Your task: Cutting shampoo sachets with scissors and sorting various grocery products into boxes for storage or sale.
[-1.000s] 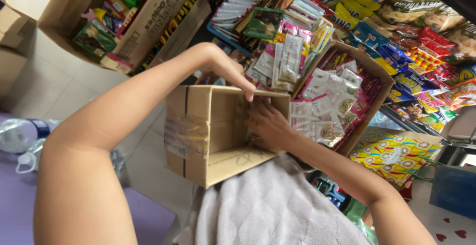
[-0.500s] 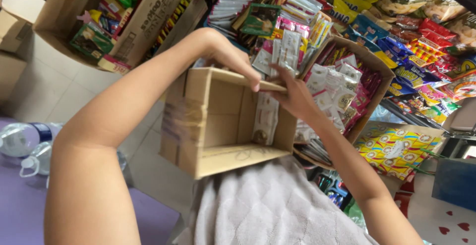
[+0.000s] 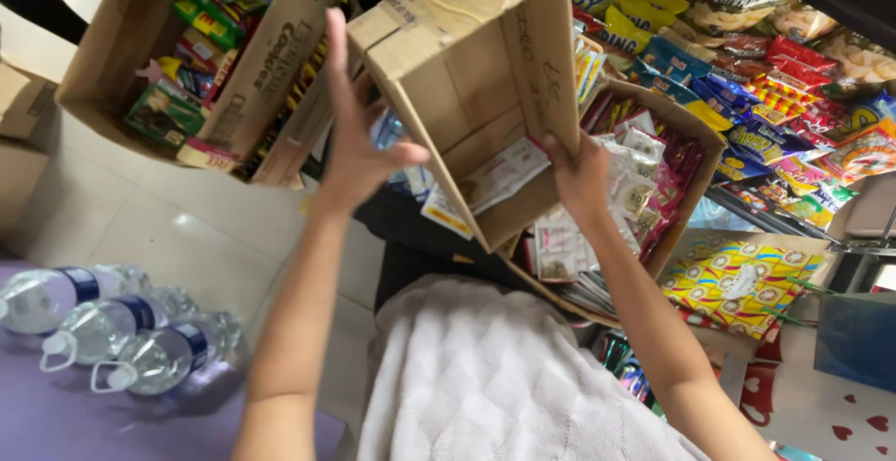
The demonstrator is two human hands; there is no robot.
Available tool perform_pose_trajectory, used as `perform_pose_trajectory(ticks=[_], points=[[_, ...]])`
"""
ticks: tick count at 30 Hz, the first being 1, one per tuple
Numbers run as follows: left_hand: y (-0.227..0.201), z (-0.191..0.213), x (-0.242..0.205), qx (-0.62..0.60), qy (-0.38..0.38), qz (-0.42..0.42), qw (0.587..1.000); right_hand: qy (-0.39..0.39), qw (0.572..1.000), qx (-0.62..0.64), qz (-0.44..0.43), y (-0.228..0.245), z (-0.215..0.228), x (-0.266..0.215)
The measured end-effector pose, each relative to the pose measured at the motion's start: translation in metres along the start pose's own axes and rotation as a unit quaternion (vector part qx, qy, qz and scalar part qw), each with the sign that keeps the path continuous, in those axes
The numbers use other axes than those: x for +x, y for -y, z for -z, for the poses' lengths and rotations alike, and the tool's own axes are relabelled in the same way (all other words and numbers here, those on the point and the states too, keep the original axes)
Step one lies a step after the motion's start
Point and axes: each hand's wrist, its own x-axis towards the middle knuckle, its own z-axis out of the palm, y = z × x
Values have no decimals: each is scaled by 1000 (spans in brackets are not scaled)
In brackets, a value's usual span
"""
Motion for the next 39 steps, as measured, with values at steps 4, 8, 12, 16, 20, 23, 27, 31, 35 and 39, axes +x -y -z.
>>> perform_pose_trajectory(ticks=[4,8,12,16,20,23,27,31,35,39], points=[[34,-33,3,88,-38,-56,994,4,1000,-22,-10,-9,-8,0],[61,-41,8,22,-146,14,989,-5,999,36,-12,-33,0,-9],[73,-52,22,24,-183,-46,982,7,985,168,-45,-67,18,-38],[93,-54,31,91,-192,-70,975,96,963,-77,-239,-58,24,-68],[103,-54,36,84,-154,-71,982,56,967,-246,38,-23,19,-74],[99,-56,39,116,-136,-82,980,46,955,-275,101,-48,24,-76],[98,-54,38,166,-129,-77,975,149,980,-127,-27,-49,55,-48],[103,-55,36,142,-121,-69,980,98,990,-69,-70,16,62,-3],[105,-54,35,184,-138,-83,970,55,989,135,-33,48,28,21],[100,-55,33,177,-143,-70,971,15,980,137,-141,46,-13,33]])
